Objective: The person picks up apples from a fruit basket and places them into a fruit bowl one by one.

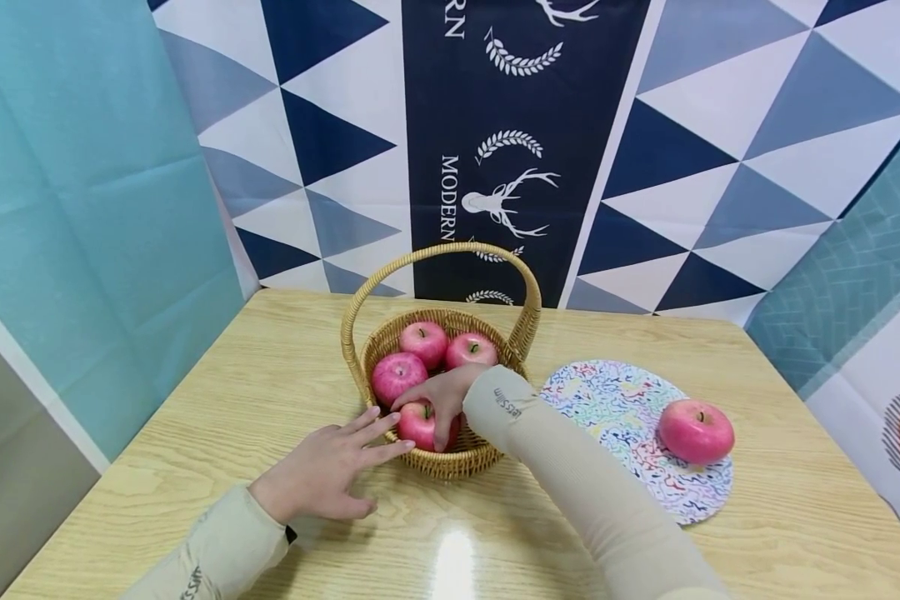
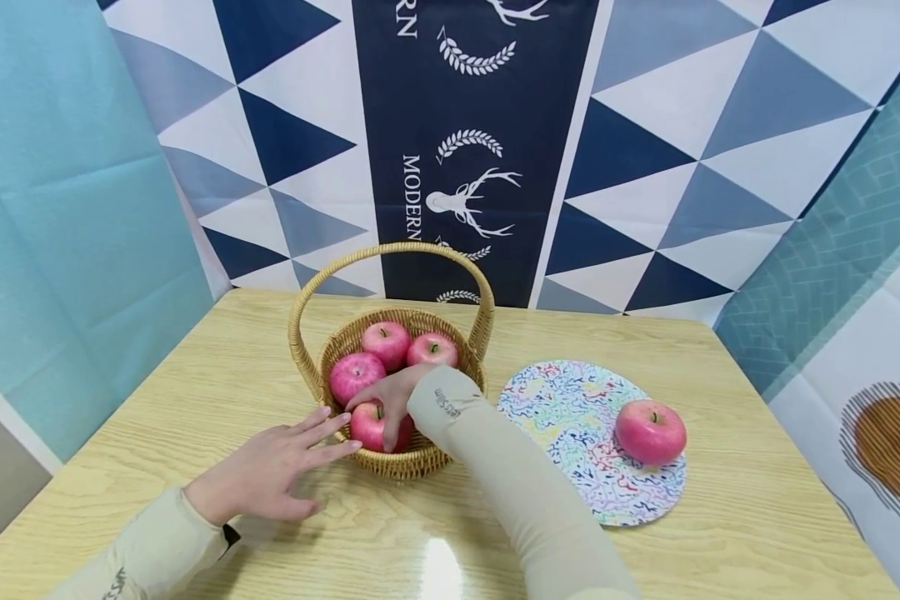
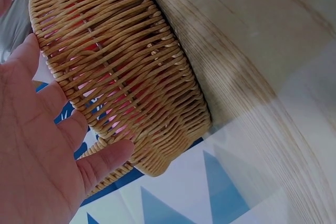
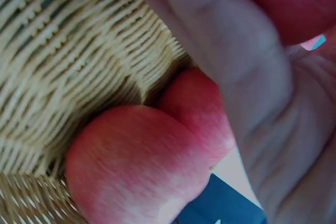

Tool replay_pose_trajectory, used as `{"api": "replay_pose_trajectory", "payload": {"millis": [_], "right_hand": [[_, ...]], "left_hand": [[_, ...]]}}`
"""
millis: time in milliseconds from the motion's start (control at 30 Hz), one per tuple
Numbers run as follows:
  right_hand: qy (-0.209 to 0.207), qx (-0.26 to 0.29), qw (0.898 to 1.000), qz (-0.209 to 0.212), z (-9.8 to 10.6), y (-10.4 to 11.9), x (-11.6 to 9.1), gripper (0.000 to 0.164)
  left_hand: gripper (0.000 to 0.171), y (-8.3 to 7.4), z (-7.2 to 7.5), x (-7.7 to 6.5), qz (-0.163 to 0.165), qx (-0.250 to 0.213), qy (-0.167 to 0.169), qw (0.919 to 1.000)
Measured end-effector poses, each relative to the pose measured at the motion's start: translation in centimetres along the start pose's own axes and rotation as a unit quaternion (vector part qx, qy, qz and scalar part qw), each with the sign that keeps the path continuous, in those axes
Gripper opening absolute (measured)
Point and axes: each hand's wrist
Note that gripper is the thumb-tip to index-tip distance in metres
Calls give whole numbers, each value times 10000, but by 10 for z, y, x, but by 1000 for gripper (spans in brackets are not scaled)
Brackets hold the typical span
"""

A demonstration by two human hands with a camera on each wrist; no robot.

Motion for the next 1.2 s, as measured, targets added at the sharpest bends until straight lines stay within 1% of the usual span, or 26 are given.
{"api": "replay_pose_trajectory", "payload": {"millis": [100,267,433,533,667,733,833,1067,1200], "right_hand": [[-33,110,9999,106,-1,-3,-1,82],[-90,56,9996,250,-3,-4,-2,78],[-114,-108,9998,86,-2,0,1,77],[-50,-167,9998,106,-1,2,2,73],[1,-212,9998,22,3,5,-1,69],[-12,-229,9997,-110,5,6,-3,70],[-81,-295,9993,-195,8,8,-8,73],[-148,-350,9989,-279,15,11,-17,70],[-235,-315,9978,-525,21,14,-23,73]], "left_hand": [[72,0,-1,1,11,-9,21,10000],[71,0,-1,-1,27,-20,9,10000],[70,0,-1,-3,54,-10,1,10000],[71,-1,0,-3,50,-17,6,10000],[73,-1,1,-1,41,-4,43,10000],[74,-2,1,0,56,-7,91,9999],[74,-2,1,1,89,-12,164,9998],[71,-2,0,1,82,-4,148,9999],[72,-2,-1,1,69,44,138,9999]]}}
Point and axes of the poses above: each hand's wrist, its own x-axis towards the middle knuckle, its own z-axis out of the back of the hand, y = z × x
